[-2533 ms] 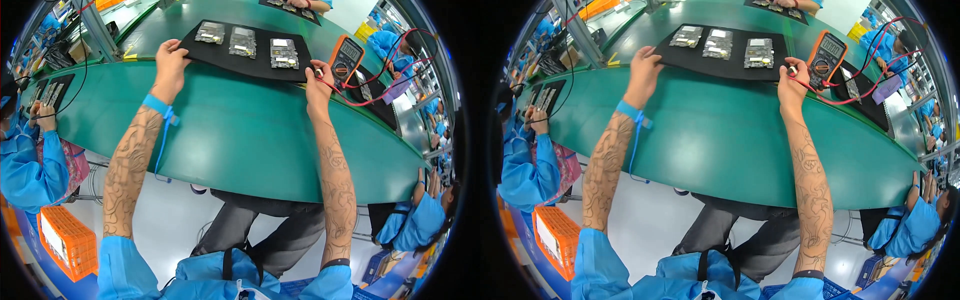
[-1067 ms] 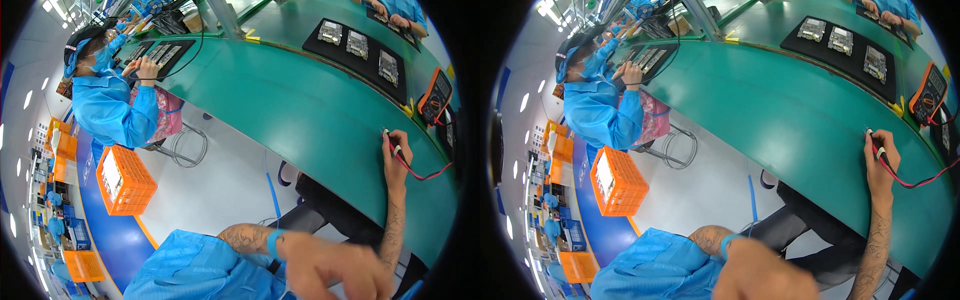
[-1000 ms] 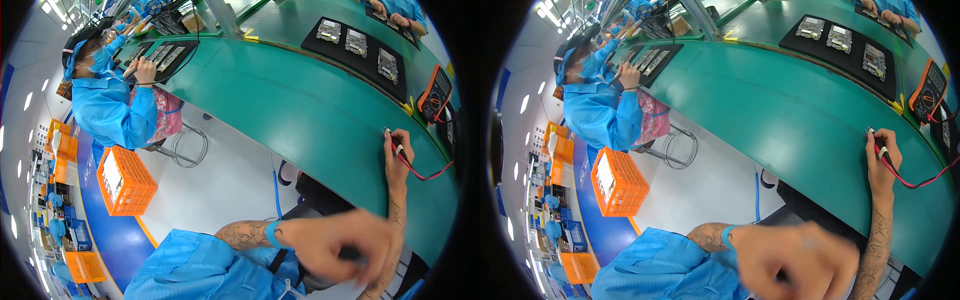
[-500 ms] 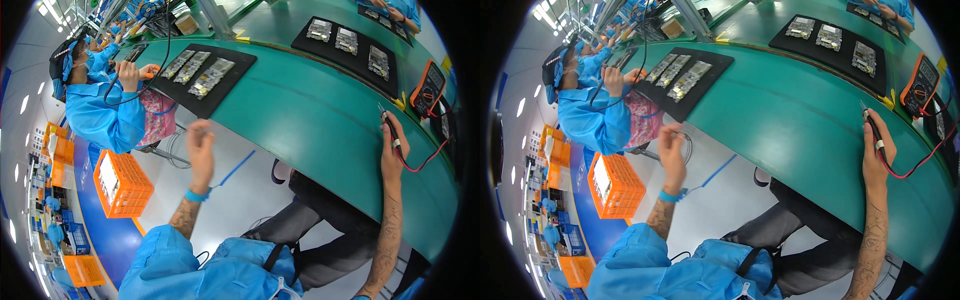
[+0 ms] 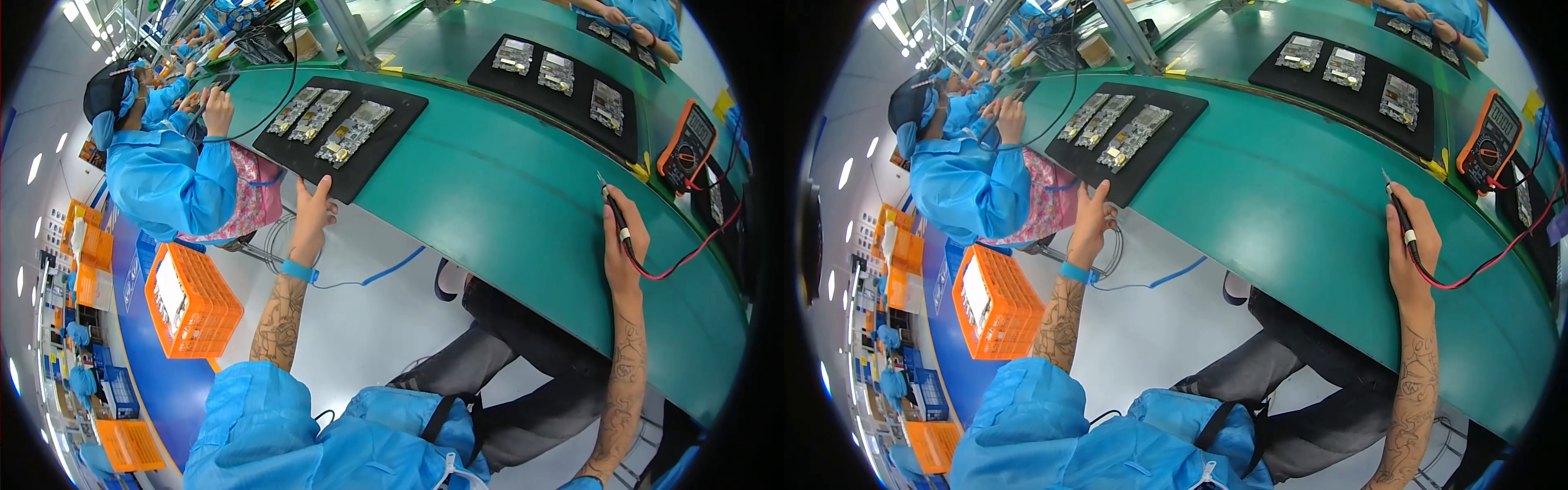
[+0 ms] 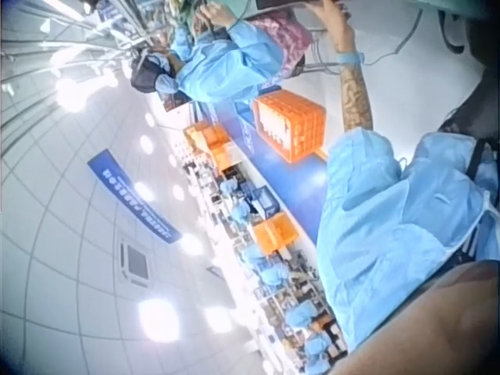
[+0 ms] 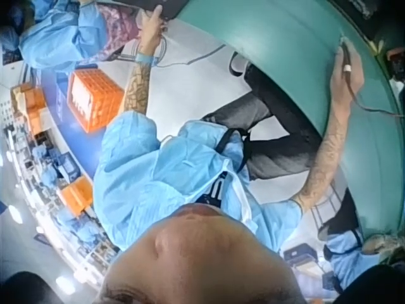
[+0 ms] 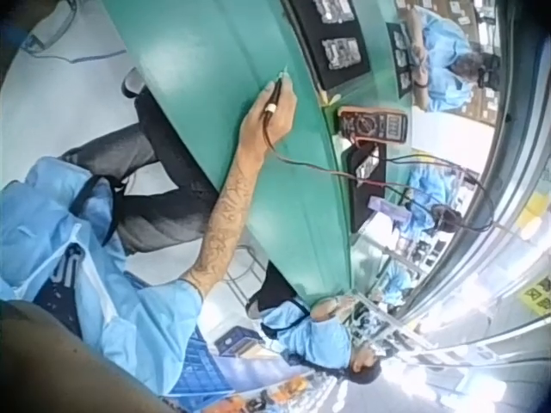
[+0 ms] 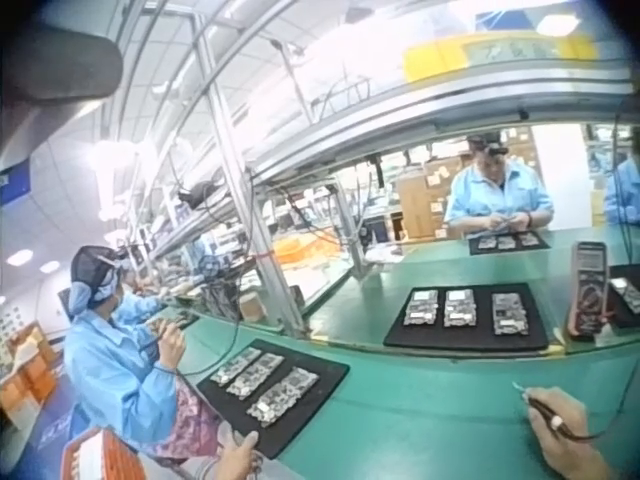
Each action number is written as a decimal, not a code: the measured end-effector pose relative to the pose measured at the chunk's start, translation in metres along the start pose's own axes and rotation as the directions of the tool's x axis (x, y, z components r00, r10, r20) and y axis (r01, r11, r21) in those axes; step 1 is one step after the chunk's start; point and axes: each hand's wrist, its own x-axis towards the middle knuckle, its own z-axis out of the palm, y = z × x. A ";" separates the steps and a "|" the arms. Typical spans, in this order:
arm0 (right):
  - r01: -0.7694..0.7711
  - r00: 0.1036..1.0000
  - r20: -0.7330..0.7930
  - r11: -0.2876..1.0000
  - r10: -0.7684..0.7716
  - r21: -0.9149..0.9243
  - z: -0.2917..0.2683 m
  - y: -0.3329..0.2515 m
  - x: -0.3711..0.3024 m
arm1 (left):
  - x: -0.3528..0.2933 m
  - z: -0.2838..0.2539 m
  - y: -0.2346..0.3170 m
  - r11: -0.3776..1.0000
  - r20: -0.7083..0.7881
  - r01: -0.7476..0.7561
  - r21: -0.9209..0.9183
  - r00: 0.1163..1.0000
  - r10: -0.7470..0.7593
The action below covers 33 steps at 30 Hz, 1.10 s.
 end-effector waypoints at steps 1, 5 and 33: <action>-0.002 1.000 0.004 1.000 0.002 -0.007 0.000 -0.001 0.000 | -0.003 0.002 -0.002 0.999 -0.027 -0.023 0.025 0.999 0.024; -0.006 1.000 0.008 1.000 0.006 -0.006 0.001 0.001 -0.002 | -0.017 0.007 0.000 0.990 0.001 -0.073 0.124 0.997 0.073; -0.308 0.946 -0.023 0.918 0.323 0.252 -0.004 0.005 -0.004 | 0.069 -0.040 -0.003 0.394 0.140 -0.563 0.727 0.682 0.717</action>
